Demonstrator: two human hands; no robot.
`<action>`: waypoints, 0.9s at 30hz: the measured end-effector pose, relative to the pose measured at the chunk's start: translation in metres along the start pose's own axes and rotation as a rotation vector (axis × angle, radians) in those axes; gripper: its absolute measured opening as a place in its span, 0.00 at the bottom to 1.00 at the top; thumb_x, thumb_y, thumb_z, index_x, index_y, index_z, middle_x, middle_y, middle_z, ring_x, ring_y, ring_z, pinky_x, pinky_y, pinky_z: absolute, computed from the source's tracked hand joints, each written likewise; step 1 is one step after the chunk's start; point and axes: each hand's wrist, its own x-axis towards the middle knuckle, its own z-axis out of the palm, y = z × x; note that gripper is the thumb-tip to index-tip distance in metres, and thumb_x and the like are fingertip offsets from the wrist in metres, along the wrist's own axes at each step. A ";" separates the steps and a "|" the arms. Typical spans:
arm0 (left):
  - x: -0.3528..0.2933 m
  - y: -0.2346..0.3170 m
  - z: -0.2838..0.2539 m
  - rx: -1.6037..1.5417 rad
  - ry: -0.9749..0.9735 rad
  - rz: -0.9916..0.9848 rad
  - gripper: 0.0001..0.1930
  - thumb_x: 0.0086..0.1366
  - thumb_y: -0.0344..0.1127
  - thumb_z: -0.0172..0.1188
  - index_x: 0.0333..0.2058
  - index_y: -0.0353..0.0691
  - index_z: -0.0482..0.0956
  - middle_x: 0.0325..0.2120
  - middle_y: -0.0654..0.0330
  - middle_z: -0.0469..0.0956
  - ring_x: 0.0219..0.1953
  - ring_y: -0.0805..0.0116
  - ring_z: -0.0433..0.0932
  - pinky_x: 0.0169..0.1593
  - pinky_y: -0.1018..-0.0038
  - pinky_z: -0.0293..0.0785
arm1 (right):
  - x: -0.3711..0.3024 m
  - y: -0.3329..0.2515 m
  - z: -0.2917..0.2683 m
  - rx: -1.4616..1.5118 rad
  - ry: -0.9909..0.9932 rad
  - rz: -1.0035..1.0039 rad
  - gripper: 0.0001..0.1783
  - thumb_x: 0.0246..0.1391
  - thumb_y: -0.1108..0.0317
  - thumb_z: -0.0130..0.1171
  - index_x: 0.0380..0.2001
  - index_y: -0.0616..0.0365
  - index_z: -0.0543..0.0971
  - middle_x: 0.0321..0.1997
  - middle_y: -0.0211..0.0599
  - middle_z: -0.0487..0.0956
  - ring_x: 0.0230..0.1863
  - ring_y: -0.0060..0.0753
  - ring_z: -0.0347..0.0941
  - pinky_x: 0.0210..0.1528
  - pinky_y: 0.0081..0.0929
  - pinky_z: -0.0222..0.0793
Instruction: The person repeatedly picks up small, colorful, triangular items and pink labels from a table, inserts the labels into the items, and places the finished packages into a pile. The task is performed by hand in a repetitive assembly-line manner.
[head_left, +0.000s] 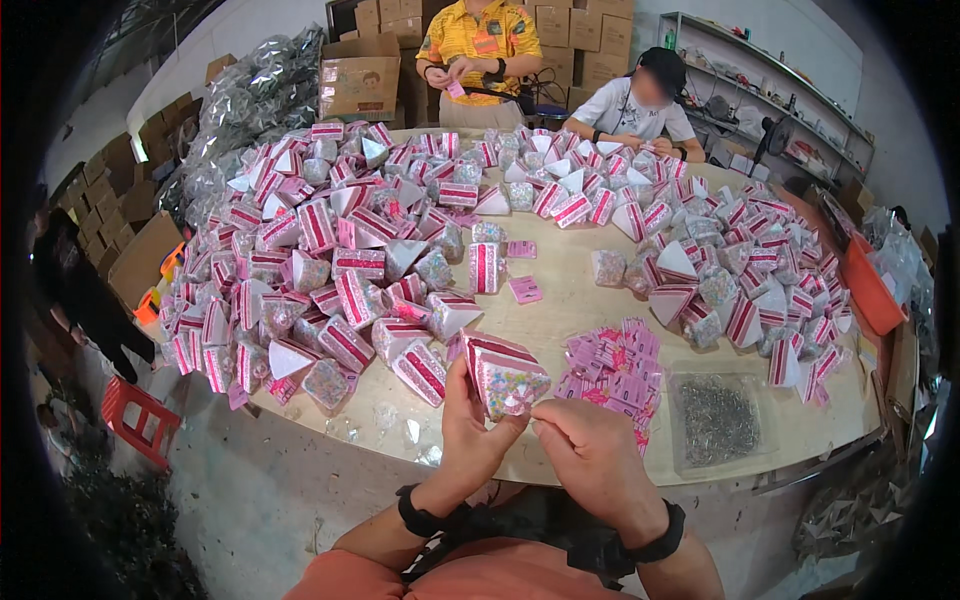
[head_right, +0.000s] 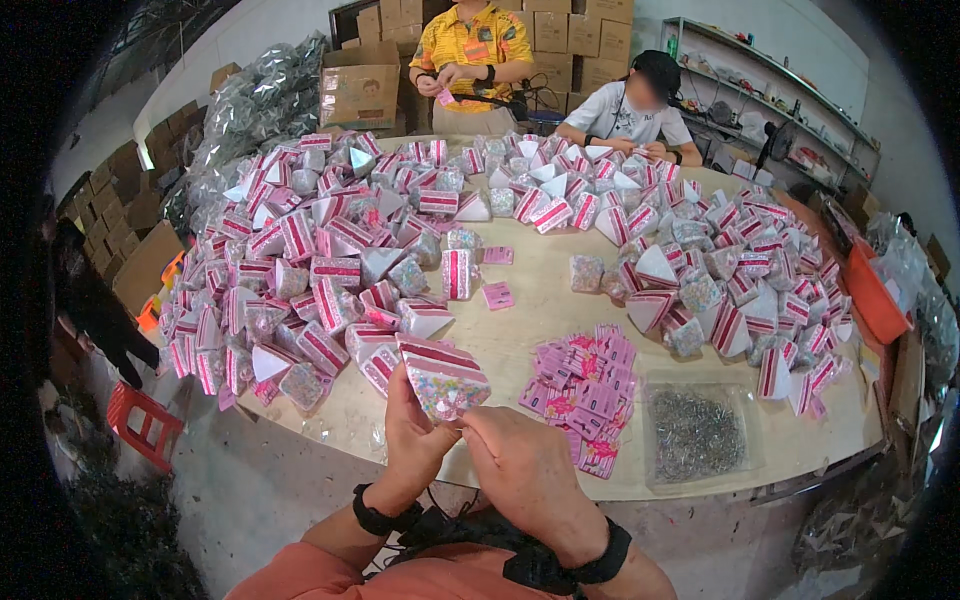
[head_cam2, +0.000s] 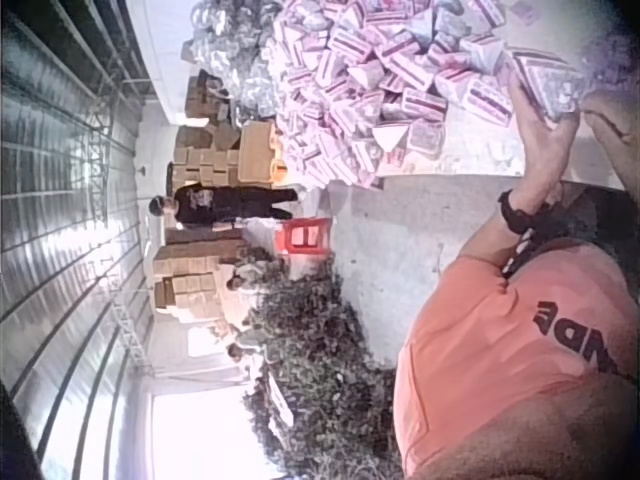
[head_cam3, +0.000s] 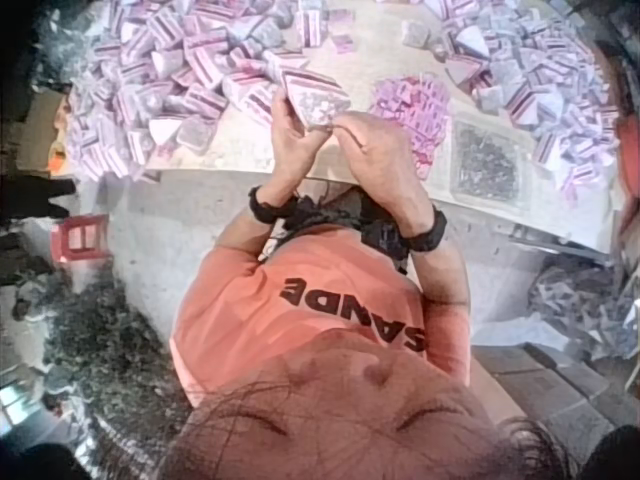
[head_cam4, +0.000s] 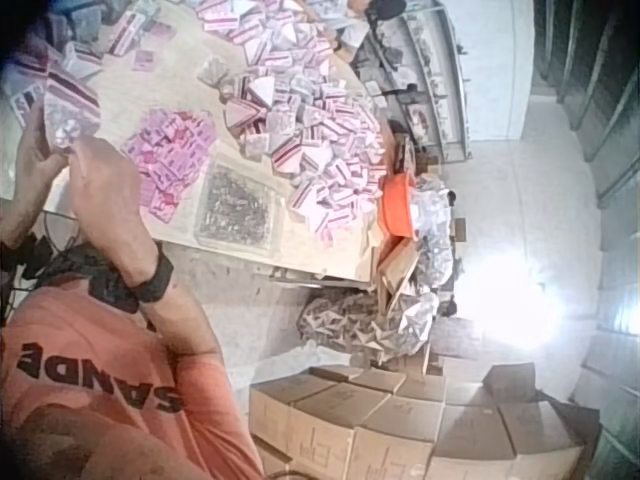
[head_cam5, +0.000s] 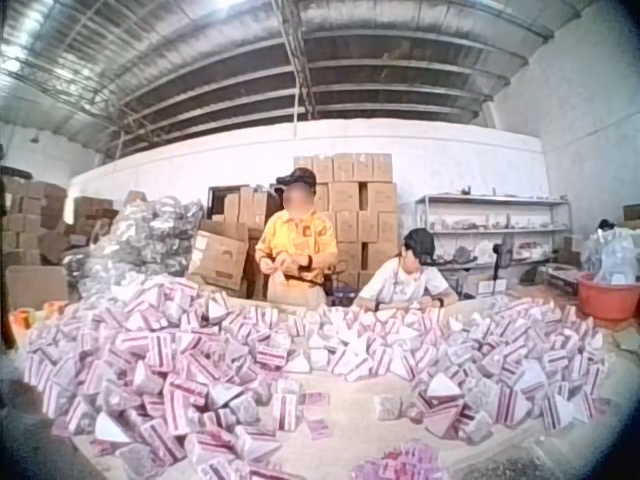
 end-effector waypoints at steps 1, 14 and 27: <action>0.000 0.000 0.000 -0.005 0.000 -0.010 0.39 0.50 0.18 0.60 0.59 0.35 0.50 0.50 0.55 0.64 0.53 0.67 0.66 0.57 0.69 0.64 | 0.000 0.000 0.000 0.007 0.002 0.000 0.07 0.50 0.73 0.55 0.34 0.63 0.77 0.30 0.46 0.77 0.32 0.47 0.76 0.34 0.32 0.70; 0.000 -0.006 -0.007 0.258 -0.001 0.137 0.38 0.50 0.20 0.61 0.58 0.34 0.51 0.49 0.55 0.65 0.52 0.66 0.67 0.56 0.70 0.64 | -0.002 0.006 0.003 -0.064 -0.034 -0.040 0.09 0.52 0.70 0.53 0.35 0.61 0.75 0.29 0.47 0.76 0.31 0.51 0.74 0.30 0.40 0.69; -0.004 -0.005 -0.002 -0.093 0.014 -0.129 0.39 0.48 0.20 0.63 0.58 0.34 0.51 0.50 0.55 0.65 0.52 0.67 0.67 0.56 0.70 0.65 | -0.001 0.005 0.004 -0.036 -0.006 -0.064 0.07 0.51 0.70 0.53 0.33 0.61 0.74 0.27 0.47 0.75 0.29 0.52 0.73 0.28 0.41 0.67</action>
